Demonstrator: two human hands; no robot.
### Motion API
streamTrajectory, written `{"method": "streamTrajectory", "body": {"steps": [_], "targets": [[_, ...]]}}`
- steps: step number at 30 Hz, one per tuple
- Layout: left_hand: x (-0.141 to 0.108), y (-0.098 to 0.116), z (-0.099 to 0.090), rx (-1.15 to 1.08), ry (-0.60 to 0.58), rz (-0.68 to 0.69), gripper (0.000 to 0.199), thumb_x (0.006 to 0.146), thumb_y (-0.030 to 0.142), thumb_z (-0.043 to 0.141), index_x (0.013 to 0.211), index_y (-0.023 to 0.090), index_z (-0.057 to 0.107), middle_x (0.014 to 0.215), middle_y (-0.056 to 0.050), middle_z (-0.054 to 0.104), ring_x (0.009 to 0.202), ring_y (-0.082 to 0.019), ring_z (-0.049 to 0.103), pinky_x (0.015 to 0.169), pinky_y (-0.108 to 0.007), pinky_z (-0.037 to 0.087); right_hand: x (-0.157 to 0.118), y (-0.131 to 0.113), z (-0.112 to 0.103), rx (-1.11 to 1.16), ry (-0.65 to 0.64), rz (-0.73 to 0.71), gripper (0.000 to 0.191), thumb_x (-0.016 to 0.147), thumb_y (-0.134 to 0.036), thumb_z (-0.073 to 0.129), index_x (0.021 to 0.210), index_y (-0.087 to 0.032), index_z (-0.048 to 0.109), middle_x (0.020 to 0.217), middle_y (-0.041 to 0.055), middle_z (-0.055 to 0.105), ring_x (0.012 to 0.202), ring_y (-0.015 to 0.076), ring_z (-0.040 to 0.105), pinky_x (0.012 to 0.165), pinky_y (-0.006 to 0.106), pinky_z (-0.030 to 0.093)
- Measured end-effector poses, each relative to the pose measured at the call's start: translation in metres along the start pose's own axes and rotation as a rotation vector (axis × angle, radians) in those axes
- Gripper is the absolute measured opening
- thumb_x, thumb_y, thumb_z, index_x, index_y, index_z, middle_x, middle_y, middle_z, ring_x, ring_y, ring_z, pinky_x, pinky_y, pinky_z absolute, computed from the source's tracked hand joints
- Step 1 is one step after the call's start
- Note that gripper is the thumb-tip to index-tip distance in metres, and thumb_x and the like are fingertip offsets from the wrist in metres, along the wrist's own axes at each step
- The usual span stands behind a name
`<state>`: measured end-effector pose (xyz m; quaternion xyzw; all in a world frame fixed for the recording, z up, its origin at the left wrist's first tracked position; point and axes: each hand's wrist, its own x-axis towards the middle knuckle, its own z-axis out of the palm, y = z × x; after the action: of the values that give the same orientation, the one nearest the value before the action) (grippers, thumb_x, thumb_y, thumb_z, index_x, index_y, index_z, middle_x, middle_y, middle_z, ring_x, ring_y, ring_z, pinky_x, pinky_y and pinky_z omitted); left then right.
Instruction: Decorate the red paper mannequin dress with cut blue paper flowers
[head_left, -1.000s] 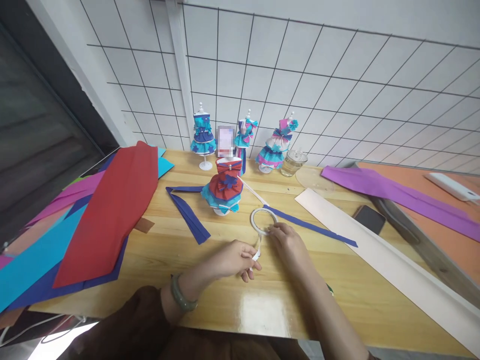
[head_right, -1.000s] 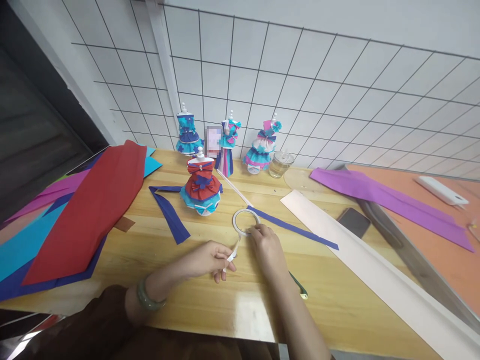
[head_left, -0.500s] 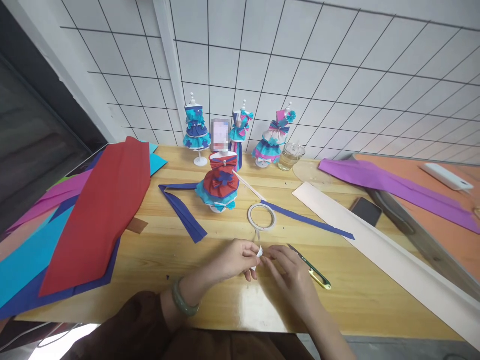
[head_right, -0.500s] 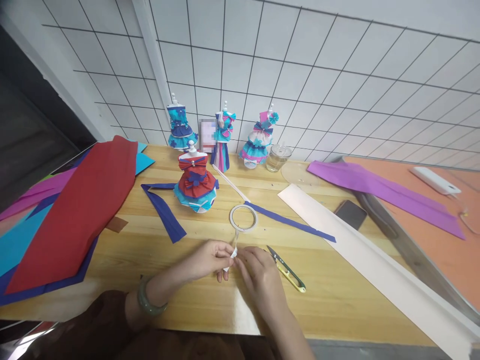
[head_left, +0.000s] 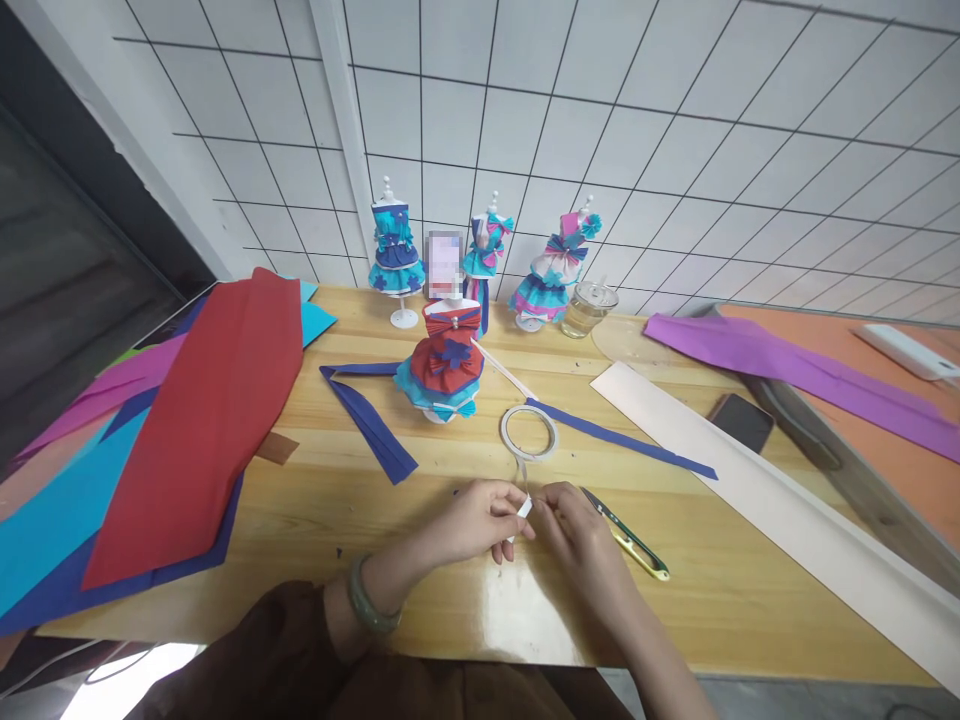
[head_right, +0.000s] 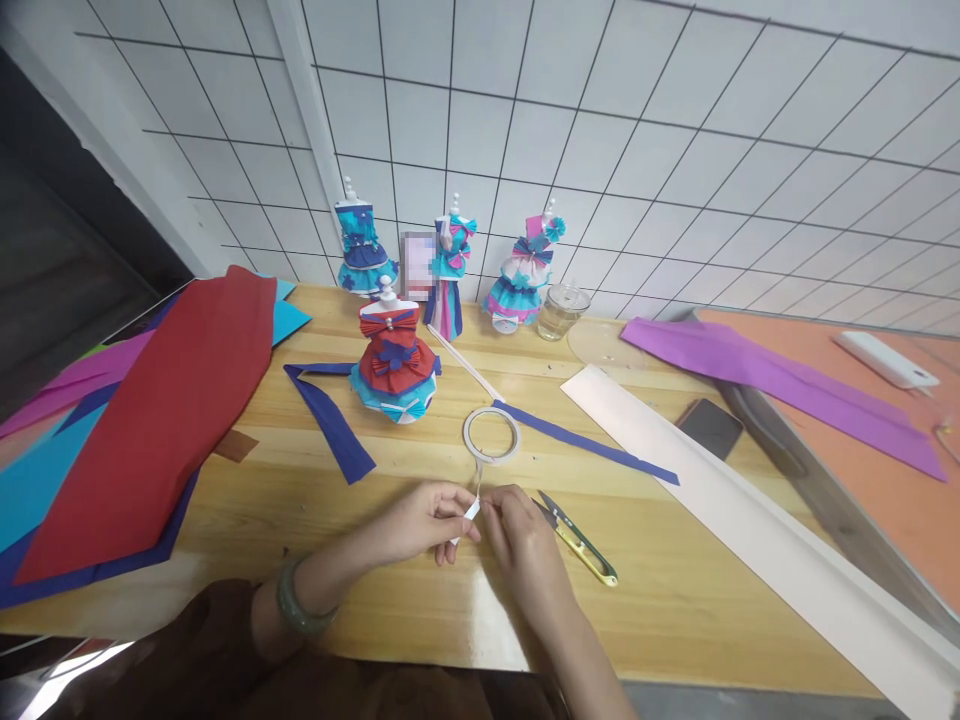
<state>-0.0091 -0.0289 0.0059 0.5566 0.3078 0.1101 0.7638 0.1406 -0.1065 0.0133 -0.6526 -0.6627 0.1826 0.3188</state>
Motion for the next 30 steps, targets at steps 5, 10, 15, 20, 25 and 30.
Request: {"method": "streamTrajectory", "body": {"steps": [5,10,15,20,25,30], "targets": [[-0.001,0.001,0.000,0.023,-0.017,-0.005,0.031,0.074,0.028,0.054,0.100,0.011,0.053,0.080,-0.009,0.064,0.046,-0.007,0.053,0.043,-0.020,0.042,0.001,0.002,0.000,0.111,-0.004,0.170,0.022,0.089,-0.030,0.038,0.079,-0.019,0.054,0.075,0.0037,0.059,0.069,0.0166,0.055,0.060,0.027,0.042],[-0.001,0.003,-0.002,0.222,0.141,0.101,0.025,0.077,0.030,0.052,0.094,0.014,0.060,0.087,-0.007,0.065,0.066,-0.013,0.059,0.056,-0.024,0.046,0.000,0.001,-0.002,0.116,-0.001,0.133,0.020,0.090,-0.029,0.038,0.081,-0.019,0.053,0.079,0.0043,0.059,0.073,0.0172,0.056,0.065,0.027,0.043],[0.005,0.002,0.001,0.289,0.292,0.277,0.024,0.068,0.023,0.063,0.091,0.016,0.059,0.088,-0.006,0.062,0.085,-0.016,0.057,0.077,-0.027,0.045,0.000,-0.003,-0.003,0.073,0.008,0.037,0.016,0.090,-0.026,0.040,0.081,-0.019,0.052,0.080,0.0053,0.059,0.073,0.0175,0.056,0.064,0.028,0.044],[0.007,0.004,0.001,0.267,0.242,0.227,0.023,0.070,0.014,0.055,0.093,0.015,0.059,0.072,-0.001,0.059,0.069,-0.012,0.055,0.068,-0.024,0.043,-0.001,-0.006,-0.002,0.045,-0.036,-0.022,0.018,0.091,-0.024,0.038,0.081,-0.020,0.052,0.080,0.0066,0.059,0.073,0.0179,0.057,0.064,0.029,0.046],[0.010,0.000,-0.002,0.211,0.153,0.148,0.027,0.069,0.019,0.058,0.096,0.013,0.059,0.068,-0.001,0.061,0.061,-0.011,0.052,0.057,-0.021,0.039,-0.002,-0.004,-0.002,0.038,-0.039,0.014,0.016,0.090,-0.023,0.039,0.084,-0.019,0.053,0.083,0.0063,0.059,0.076,0.0180,0.057,0.066,0.030,0.046],[0.012,-0.002,-0.004,0.149,0.101,0.109,0.030,0.066,0.018,0.060,0.096,0.011,0.060,0.064,-0.001,0.058,0.055,-0.009,0.050,0.054,-0.022,0.038,-0.002,-0.005,-0.003,0.013,-0.023,0.003,0.015,0.090,-0.022,0.040,0.083,-0.019,0.053,0.084,0.0069,0.059,0.078,0.0181,0.057,0.068,0.030,0.046]]}}
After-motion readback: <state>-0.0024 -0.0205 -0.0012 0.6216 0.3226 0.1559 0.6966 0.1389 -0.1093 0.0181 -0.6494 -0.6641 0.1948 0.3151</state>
